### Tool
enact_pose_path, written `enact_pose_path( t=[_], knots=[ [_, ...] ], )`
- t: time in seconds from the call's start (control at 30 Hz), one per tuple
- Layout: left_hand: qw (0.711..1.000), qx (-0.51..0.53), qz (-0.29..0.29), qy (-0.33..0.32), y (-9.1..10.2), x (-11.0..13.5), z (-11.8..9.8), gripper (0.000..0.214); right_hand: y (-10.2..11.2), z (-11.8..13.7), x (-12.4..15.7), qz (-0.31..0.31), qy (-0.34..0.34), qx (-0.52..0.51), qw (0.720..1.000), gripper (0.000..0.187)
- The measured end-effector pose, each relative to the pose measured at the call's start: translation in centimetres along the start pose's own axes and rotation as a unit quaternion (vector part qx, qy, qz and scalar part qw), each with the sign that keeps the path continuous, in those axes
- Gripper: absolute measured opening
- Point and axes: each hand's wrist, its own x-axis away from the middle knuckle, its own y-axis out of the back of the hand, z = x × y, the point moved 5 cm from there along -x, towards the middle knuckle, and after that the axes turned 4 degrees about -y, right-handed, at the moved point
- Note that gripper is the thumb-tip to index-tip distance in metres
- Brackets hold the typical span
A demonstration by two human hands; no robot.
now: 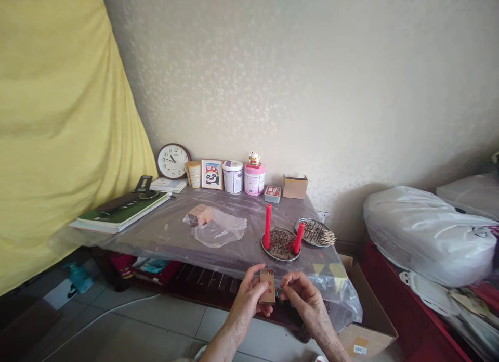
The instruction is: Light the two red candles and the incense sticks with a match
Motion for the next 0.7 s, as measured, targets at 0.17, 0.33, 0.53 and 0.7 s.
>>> enact_pose_path(
  t=[0.17, 0.33, 0.53, 0.7],
  knots=[
    [1.0, 0.006, -0.007, -0.001, 0.1, 0.0, -0.1, 0.05, 0.0, 0.4, 0.3, -0.001, 0.025, 0.031, 0.999, 0.029],
    [1.0, 0.014, -0.009, -0.005, 0.1, 0.0, -0.2, 0.05, 0.3, 0.0, 0.5, -0.009, 0.058, 0.069, 0.996, 0.026],
    [0.999, 0.032, -0.003, -0.011, 0.1, 0.1, -0.1, 0.044, -0.7, 0.8, 1.2, 0.032, 0.138, 0.257, 0.956, 0.016],
    [0.999, 0.037, 0.003, -0.003, 0.2, 0.1, 0.2, 0.039, -1.6, 1.2, 1.7, 0.064, 0.153, 0.309, 0.936, 0.029]
  ],
)
